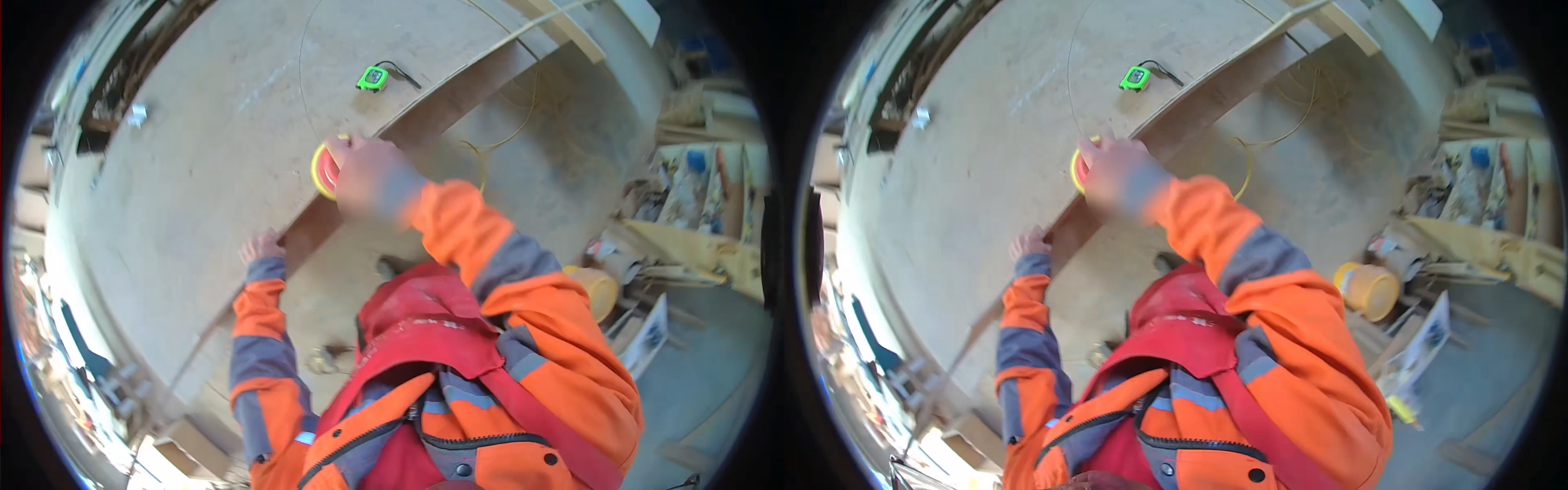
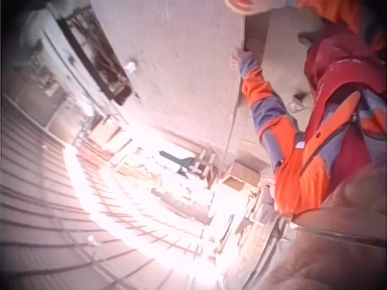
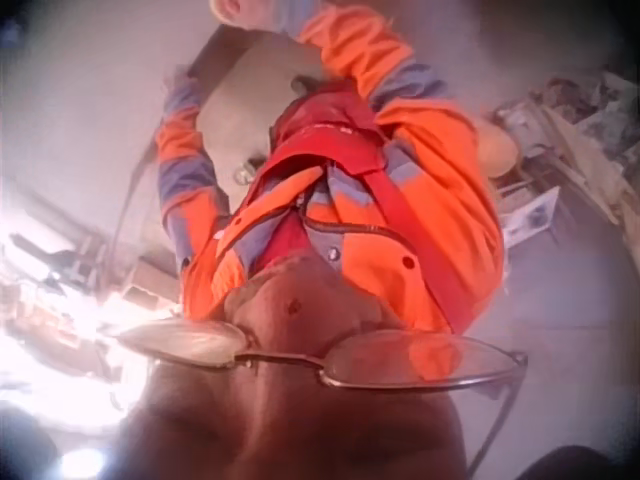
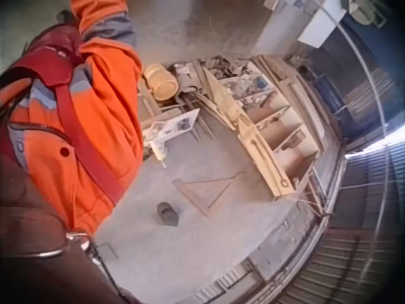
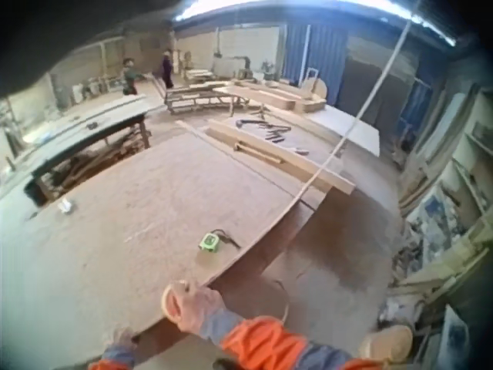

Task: The recorder uses a hand-held orbital sander to smooth the surface and edges of a wooden panel.

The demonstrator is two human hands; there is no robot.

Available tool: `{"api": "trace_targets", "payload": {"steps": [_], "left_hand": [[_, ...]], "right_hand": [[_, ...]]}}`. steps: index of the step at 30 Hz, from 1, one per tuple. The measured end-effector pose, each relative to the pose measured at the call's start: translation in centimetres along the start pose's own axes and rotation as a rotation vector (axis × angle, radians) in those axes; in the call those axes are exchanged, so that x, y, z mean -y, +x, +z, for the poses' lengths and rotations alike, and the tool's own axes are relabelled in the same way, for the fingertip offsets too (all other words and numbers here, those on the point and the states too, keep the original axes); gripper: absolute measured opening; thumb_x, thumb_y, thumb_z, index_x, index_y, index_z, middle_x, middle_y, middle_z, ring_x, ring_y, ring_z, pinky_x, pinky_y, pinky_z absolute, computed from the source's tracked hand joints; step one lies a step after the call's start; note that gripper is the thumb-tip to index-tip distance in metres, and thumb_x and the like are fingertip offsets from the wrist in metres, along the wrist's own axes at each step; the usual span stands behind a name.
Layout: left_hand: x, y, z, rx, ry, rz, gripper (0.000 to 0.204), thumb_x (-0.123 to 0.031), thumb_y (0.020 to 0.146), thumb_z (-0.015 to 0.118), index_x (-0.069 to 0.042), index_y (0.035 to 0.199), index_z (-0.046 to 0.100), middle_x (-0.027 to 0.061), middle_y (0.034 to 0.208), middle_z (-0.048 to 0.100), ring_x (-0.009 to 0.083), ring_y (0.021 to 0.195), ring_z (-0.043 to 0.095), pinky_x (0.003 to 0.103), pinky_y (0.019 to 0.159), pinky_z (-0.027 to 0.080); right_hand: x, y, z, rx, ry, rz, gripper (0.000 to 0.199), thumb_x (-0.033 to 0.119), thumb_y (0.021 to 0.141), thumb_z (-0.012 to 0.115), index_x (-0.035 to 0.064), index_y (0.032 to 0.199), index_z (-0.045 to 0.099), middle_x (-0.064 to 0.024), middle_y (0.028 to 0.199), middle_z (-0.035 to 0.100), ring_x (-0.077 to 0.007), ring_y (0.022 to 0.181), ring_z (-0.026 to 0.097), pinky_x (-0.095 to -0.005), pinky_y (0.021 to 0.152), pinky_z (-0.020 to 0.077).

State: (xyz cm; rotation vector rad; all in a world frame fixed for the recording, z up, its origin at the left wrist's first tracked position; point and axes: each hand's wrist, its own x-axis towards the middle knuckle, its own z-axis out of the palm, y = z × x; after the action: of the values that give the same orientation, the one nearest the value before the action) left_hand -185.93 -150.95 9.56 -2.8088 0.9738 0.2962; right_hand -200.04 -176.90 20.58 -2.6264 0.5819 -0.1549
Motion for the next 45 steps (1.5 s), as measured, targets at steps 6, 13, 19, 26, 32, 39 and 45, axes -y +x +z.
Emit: {"api": "trace_targets", "payload": {"steps": [6,13,19,26,32,39,45], "left_hand": [[-1.2,-0.1,-0.9,-0.055,0.023,0.016,0.02,-0.033,0.072,0.067,-0.014,0.077,0.064,0.0159,0.076,0.065,0.0399,0.074,0.062,0.051,0.065,0.049],[0.8,0.8,0.3,-0.122,-0.076,0.07,0.026,-0.037,0.071,0.072,-0.011,0.074,0.066,0.0175,0.073,0.065,0.0393,0.07,0.063,0.048,0.062,0.049],[1.9,1.0,1.0,-0.131,-0.163,0.065,0.028,-0.037,0.068,0.077,-0.01,0.076,0.071,0.0155,0.069,0.066,0.0287,0.065,0.066,0.038,0.06,0.05],[-0.9,-0.3,0.3,-0.146,-0.154,0.072,0.031,-0.037,0.066,0.08,-0.01,0.081,0.073,0.0082,0.067,0.068,0.0149,0.065,0.066,0.033,0.061,0.051],[0.4,-0.3,0.0,-0.143,-0.082,0.09,0.032,-0.037,0.065,0.081,-0.009,0.078,0.073,0.0073,0.067,0.068,0.0134,0.063,0.065,0.032,0.059,0.051],[0.8,0.0,0.2,-0.131,-0.113,0.092,0.033,-0.037,0.065,0.081,-0.006,0.074,0.072,0.006,0.065,0.068,0.0122,0.062,0.065,0.032,0.058,0.05],[1.0,-0.1,0.2,-0.102,-0.14,0.038,0.033,-0.033,0.066,0.082,-0.005,0.08,0.072,0.0062,0.071,0.07,0.0128,0.066,0.065,0.032,0.061,0.051]], "right_hand": [[-4.9,-11.0,-0.8,-0.514,0.497,0.179,0.052,0.015,0.059,0.077,0.0047,0.105,0.055,-0.0172,0.093,0.059,-0.0353,0.082,0.061,-0.0408,0.072,0.051],[-12.0,-21.7,5.4,-0.481,0.685,0.522,0.05,0.015,0.057,0.076,0.0014,0.101,0.056,-0.0175,0.089,0.058,-0.0339,0.083,0.059,-0.0386,0.073,0.0487],[-17.3,-31.1,13.1,-0.434,0.704,0.684,0.053,0.015,0.056,0.075,0.0016,0.104,0.056,-0.0158,0.093,0.059,-0.0327,0.086,0.06,-0.0388,0.077,0.0487],[-21.8,-37.2,21.4,-0.534,0.733,0.861,0.056,0.013,0.055,0.075,0.0013,0.106,0.055,-0.017,0.097,0.059,-0.0326,0.09,0.06,-0.0393,0.081,0.0476],[-23.0,-37.3,25.2,-0.535,0.813,0.941,0.056,0.009,0.053,0.075,0.0022,0.104,0.053,-0.0161,0.097,0.057,-0.0348,0.089,0.059,-0.0395,0.08,0.048],[-22.8,-37.7,27.7,-0.57,0.861,0.946,0.055,0.008,0.053,0.075,0.0024,0.102,0.053,-0.016,0.095,0.057,-0.0343,0.089,0.059,-0.0392,0.08,0.0481],[-23.2,-37.7,28.4,-0.538,0.867,0.96,0.057,0.009,0.054,0.074,0.001,0.106,0.053,-0.0175,0.097,0.058,-0.0349,0.092,0.059,-0.0392,0.082,0.0478]]}}
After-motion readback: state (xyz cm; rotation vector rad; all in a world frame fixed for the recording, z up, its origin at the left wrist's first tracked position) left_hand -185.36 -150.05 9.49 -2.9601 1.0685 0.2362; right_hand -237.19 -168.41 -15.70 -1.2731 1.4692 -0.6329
